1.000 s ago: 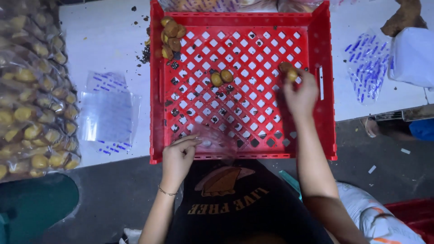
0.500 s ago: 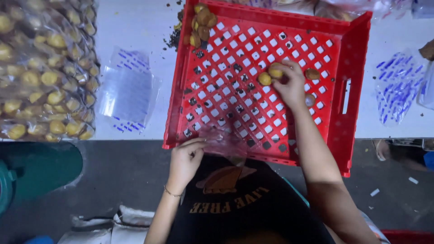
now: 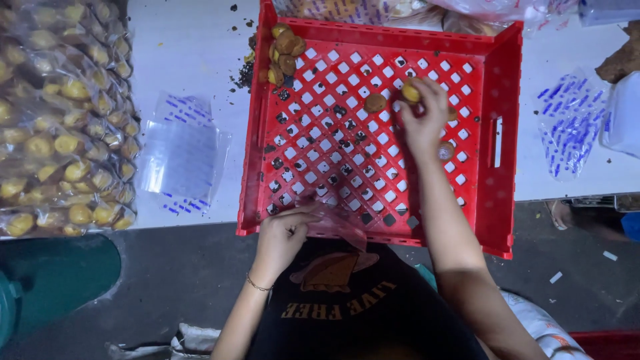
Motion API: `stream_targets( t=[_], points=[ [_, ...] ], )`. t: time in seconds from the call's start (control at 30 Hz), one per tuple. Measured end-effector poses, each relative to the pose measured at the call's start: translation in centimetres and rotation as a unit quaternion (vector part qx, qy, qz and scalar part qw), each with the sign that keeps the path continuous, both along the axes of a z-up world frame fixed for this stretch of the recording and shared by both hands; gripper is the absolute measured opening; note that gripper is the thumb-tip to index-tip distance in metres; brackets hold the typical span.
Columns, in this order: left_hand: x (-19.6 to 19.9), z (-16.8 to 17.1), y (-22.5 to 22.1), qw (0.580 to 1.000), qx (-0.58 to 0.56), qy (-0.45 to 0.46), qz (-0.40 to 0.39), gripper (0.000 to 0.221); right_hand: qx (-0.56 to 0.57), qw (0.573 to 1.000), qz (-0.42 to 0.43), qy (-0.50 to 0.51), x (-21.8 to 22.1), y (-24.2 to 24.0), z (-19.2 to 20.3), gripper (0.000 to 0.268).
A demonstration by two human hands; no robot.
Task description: The person repeatedly picks small round fruits from a red crate, places them into clear plastic bags, and sets the filled bags on a table. The process continues until the crate is nearly empty.
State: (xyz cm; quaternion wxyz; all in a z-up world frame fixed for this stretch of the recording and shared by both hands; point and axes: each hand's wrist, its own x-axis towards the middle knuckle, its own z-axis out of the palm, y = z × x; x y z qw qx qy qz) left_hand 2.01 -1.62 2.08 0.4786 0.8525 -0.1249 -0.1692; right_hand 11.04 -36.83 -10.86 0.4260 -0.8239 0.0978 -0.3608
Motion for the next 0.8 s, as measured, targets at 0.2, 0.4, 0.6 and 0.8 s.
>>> stream_targets(
  t=[0.2, 0.4, 0.6, 0.8],
  points=[
    [0.3, -1.1, -1.1, 0.998, -0.033, 0.056, -0.022, 0.037, -0.103, 0.985, 0.065, 0.123, 3.8, 2.9, -5.2, 0.052],
    [0.1, -1.1, -1.0, 0.992, -0.055, 0.113, 0.021, 0.039, -0.172, 0.985, -0.01, -0.026, -1.2, -4.4, -0.9, 0.039],
    [2.4, 1.0, -3.6, 0.991, -0.065, 0.103, -0.055, 0.041, -0.179, 0.962, -0.102, 0.178, -4.5, -7.7, -2.9, 0.06],
    [7.2, -0.7, -7.2, 0.956, -0.05, 0.231, -0.176, 0.046, -0.142, 0.984, 0.011, 0.107, -4.8, -6.8, 0.7, 0.072]
  ],
)
